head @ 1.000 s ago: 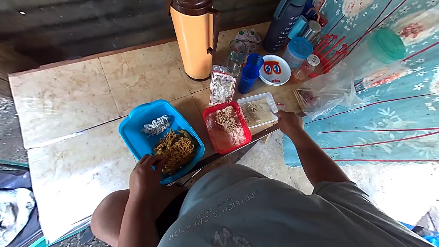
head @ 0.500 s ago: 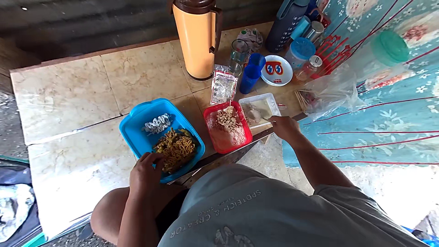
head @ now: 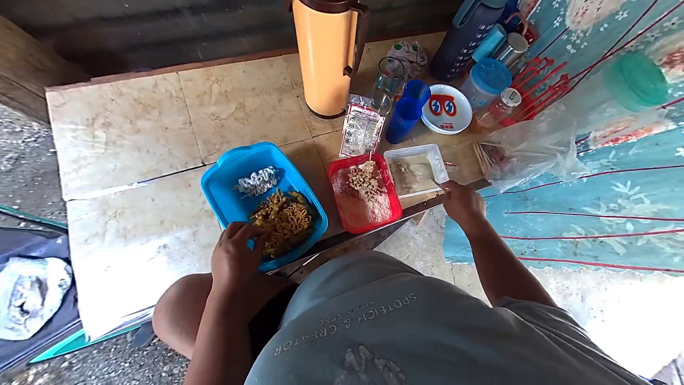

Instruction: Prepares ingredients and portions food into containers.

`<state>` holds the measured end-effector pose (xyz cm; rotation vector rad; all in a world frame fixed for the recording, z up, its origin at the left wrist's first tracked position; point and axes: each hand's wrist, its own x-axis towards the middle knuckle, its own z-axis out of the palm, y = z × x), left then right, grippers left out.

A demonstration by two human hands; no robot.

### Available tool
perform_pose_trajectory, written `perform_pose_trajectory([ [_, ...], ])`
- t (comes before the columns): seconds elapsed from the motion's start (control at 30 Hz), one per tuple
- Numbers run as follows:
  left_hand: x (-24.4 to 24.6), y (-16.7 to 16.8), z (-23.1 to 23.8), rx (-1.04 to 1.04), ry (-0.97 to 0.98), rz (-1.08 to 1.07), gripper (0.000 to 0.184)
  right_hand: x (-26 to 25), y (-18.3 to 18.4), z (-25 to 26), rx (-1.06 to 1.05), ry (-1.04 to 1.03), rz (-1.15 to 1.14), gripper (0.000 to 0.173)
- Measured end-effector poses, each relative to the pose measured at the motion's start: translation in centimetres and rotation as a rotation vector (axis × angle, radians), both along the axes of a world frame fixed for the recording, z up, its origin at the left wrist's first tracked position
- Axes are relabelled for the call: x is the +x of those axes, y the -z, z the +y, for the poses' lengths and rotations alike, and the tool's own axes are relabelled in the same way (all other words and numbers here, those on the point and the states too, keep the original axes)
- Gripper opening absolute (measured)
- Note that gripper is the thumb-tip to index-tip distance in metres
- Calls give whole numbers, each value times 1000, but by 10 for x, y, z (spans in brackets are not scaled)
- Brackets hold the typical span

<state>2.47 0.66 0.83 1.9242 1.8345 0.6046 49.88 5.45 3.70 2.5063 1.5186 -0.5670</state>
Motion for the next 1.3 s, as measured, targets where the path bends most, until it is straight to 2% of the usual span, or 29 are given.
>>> perform_pose_trajectory([
  [0.13,0,4,2,20,15,-40,12,20,16,5,-10,11,0,38],
  [0.27,-3,0,3,-116,0,-44,13,37,21,14,-57,-86,17,39],
  [0.4,-7,3,1,-127,48,-64,14,32,8,21,70,-145,-2,39],
  [0.47,-6,4,0,-90,61,-76,12,10,-6,25,181,-251,36,38],
  [0.57,-3,3,1,-57,58,-94,11,-48,-18,35,289,-543,173,33],
  [0.67,-2,4,3,-43,61,-98,10,-126,-10,37,407,-941,321,21],
  [0.77,-3,3,2,-23,64,-122,9,-207,2,24,476,-1325,454,16],
  [0.87,-6,4,2,-44,71,-147,8,-266,22,13,576,-1561,552,13],
  [1.03,-14,7,3,-56,85,-212,10,-301,33,5,646,-1691,432,12],
  [1.3,-11,8,6,-49,111,-154,11,-292,20,4,712,-1627,407,11],
])
